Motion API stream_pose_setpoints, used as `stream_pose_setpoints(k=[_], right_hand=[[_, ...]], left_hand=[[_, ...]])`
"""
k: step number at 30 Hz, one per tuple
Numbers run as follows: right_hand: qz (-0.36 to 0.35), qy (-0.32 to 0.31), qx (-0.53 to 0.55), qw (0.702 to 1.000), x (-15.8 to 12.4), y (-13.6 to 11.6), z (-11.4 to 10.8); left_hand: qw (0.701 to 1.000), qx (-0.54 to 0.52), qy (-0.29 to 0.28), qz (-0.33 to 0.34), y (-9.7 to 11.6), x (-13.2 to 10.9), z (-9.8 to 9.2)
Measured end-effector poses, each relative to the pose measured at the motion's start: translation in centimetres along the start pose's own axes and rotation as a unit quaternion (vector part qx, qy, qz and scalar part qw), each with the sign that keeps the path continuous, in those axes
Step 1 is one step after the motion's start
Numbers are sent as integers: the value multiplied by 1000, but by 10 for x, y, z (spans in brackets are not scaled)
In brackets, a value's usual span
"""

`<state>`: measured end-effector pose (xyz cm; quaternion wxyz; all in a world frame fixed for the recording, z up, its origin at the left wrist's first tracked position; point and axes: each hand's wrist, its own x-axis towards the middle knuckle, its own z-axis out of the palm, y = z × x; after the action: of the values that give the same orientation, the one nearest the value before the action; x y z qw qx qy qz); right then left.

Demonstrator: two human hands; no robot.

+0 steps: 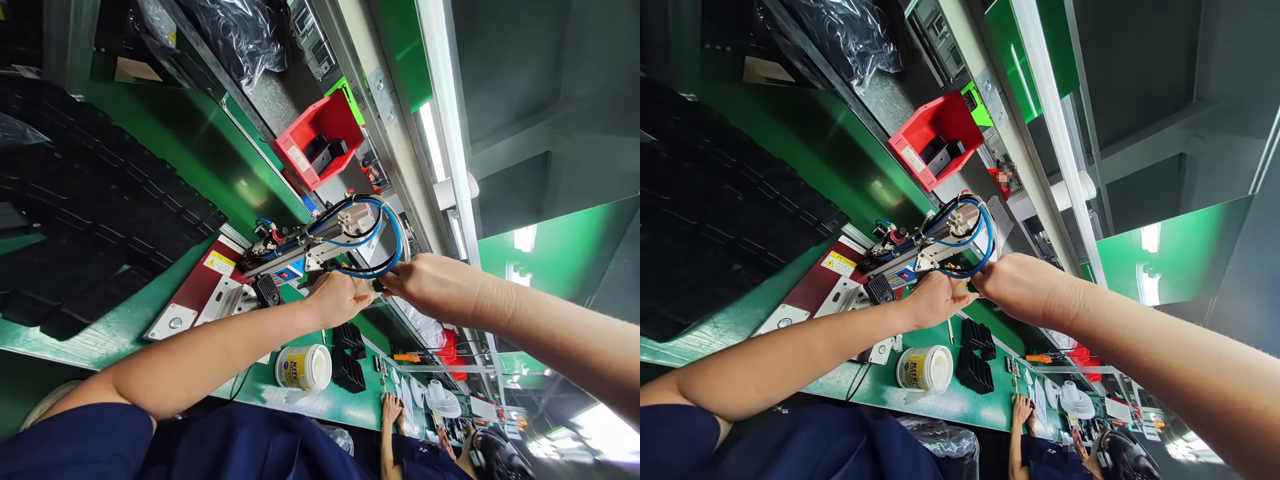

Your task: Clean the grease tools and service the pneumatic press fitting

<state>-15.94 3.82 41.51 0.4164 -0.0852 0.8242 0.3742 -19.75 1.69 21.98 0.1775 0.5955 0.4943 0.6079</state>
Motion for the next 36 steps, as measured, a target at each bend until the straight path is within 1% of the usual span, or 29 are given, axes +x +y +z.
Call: stream_pose_setpoints(k=[3,7,13,18,22,28,33,34,36], right_hand=[[-3,5,36,999,2,3,1],[1,-12,63,998,7,5,0],[26,-31,90,995,12,5,2],[61,-44,129,989,15,3,-4],[79,-51,172,981,18,2,-10],[134,-83,244,957,23,1,-16],[168,-75,284,941,25,1,-15],[183,-87,291,935,26,2,-16],[219,-133,316,913,28,2,-18]], left_hand=[[1000,19,4,-9,0,1,3],[998,54,5,-9,1,0,4],[998,66,4,-18,3,0,4],[997,71,-11,-34,4,-1,4],[996,78,-2,-38,4,-1,7],[996,77,-1,-51,4,-2,10],[996,77,-10,-51,6,-3,7],[996,76,-11,-51,6,-3,7],[996,74,-11,-53,6,-3,8]])
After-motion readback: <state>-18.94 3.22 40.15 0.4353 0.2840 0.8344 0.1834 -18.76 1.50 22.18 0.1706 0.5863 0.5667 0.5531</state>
